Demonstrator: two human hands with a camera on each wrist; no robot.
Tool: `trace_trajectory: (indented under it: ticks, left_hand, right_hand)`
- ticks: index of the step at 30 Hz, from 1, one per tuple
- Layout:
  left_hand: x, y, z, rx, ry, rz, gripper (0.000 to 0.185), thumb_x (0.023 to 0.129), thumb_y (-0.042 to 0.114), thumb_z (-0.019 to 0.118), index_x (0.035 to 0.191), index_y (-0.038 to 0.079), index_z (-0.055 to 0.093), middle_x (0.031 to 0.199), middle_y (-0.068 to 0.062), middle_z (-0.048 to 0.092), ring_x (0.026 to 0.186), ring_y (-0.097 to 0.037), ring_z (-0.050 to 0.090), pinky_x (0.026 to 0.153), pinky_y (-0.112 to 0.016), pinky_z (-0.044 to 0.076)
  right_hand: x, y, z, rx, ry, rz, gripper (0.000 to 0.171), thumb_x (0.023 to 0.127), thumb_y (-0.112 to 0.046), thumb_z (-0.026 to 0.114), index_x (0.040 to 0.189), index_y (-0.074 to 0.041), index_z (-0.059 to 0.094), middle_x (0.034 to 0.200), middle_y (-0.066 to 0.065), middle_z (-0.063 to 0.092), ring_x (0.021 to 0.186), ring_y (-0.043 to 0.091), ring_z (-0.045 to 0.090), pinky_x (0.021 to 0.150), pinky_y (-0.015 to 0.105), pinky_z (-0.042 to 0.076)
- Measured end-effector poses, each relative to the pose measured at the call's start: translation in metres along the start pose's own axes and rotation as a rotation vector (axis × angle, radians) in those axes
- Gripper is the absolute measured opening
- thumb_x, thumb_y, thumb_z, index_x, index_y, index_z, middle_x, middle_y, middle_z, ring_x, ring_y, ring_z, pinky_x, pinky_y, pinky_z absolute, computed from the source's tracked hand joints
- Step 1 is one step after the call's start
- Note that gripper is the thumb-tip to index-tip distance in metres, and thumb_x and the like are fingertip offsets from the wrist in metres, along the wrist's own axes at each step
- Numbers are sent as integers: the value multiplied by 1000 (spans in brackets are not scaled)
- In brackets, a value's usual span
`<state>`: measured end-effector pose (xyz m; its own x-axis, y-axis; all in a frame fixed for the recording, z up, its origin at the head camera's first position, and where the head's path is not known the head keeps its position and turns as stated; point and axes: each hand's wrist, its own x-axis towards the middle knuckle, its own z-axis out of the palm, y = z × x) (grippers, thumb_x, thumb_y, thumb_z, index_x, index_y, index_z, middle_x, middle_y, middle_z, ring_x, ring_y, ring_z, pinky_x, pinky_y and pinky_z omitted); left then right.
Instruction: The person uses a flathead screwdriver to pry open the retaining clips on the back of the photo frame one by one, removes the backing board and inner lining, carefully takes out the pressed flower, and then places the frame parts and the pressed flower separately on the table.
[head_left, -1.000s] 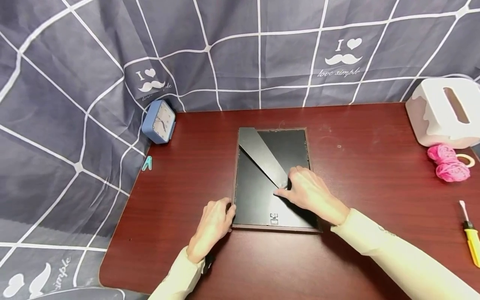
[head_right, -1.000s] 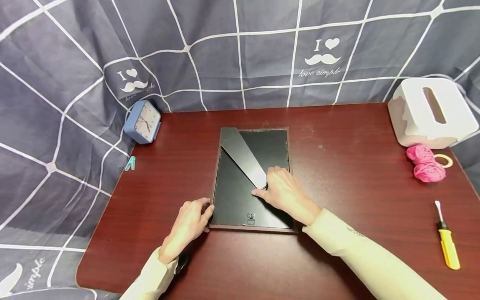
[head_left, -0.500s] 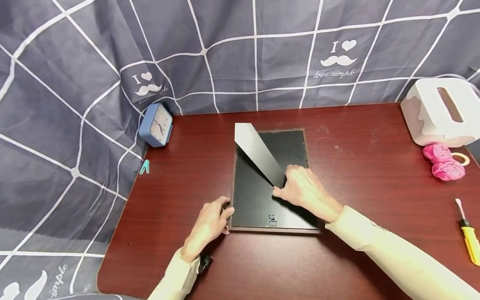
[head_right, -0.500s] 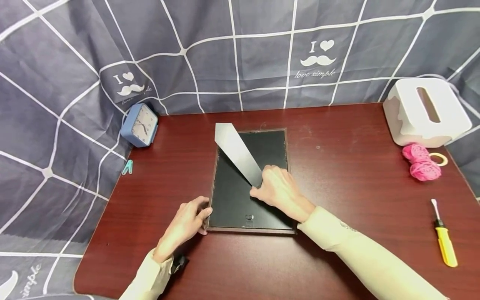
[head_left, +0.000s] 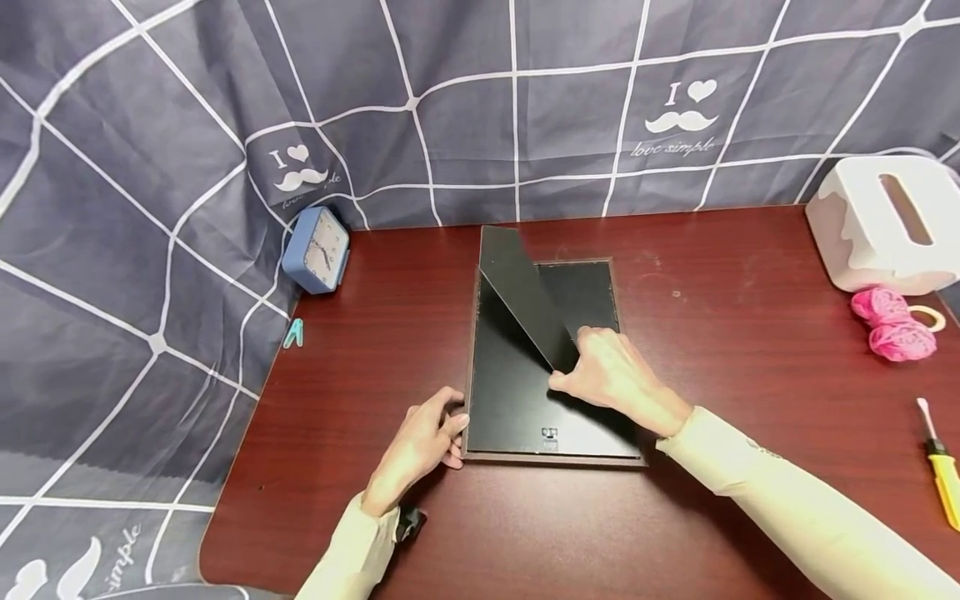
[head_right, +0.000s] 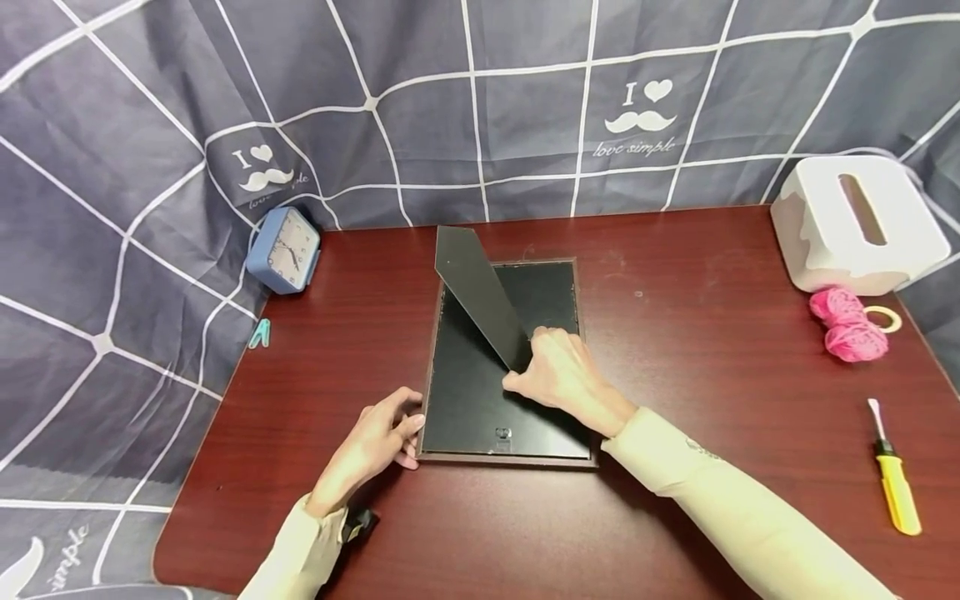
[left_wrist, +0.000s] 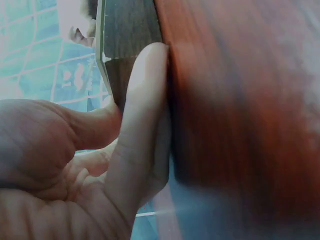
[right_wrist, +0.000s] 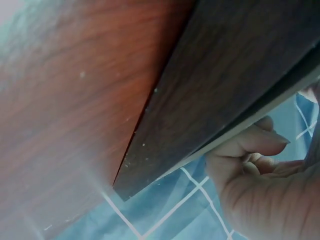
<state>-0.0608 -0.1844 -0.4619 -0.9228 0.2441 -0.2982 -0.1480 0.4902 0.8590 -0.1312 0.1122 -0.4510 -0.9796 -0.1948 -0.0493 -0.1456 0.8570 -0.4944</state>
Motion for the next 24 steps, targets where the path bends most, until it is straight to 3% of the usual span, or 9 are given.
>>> trace_trajectory:
  ticks: [7, 11, 15, 19, 24]
  left_hand:
    - [-1, -8, -7, -101, -53, -54, 29, 109, 1, 61, 137, -4, 59, 80, -13, 63, 59, -16, 71, 60, -40, 69]
    - [-1, -8, -11, -104, -55, -69, 31, 109, 3, 61, 139, -4, 58, 81, -14, 64, 59, -17, 72, 61, -40, 69]
    - [0, -9, -13, -108, -43, -84, 31, 110, 5, 61, 140, -2, 58, 81, -14, 64, 58, -17, 73, 61, -39, 69]
    - [4, -9, -11, -105, -36, -83, 31, 110, 5, 61, 140, -2, 59, 80, -13, 63, 58, -16, 71, 61, -39, 69]
    - [9, -6, -7, -100, -41, -81, 31, 109, 0, 61, 140, -3, 59, 79, -13, 62, 57, -15, 70, 59, -39, 68]
  right_hand:
    - [1, 0, 13, -114, -49, -67, 49, 81, -48, 81, 90, -5, 58, 76, 7, 62, 60, 27, 60, 57, 42, 53]
    - [2, 1, 20, -246, -5, -194, 57, 91, -55, 79, 92, -1, 59, 76, 8, 62, 62, 31, 65, 59, 49, 60]
    - [8, 4, 23, -334, 39, -305, 53, 98, -48, 73, 87, 0, 56, 72, 10, 60, 60, 34, 66, 55, 49, 60]
    - [13, 8, 22, -352, 15, -303, 51, 99, -47, 69, 86, 0, 54, 72, 11, 59, 59, 33, 67, 54, 49, 60]
    - [12, 11, 12, -276, -26, -227, 50, 100, -48, 66, 88, 0, 54, 77, 12, 63, 63, 35, 70, 62, 52, 62]
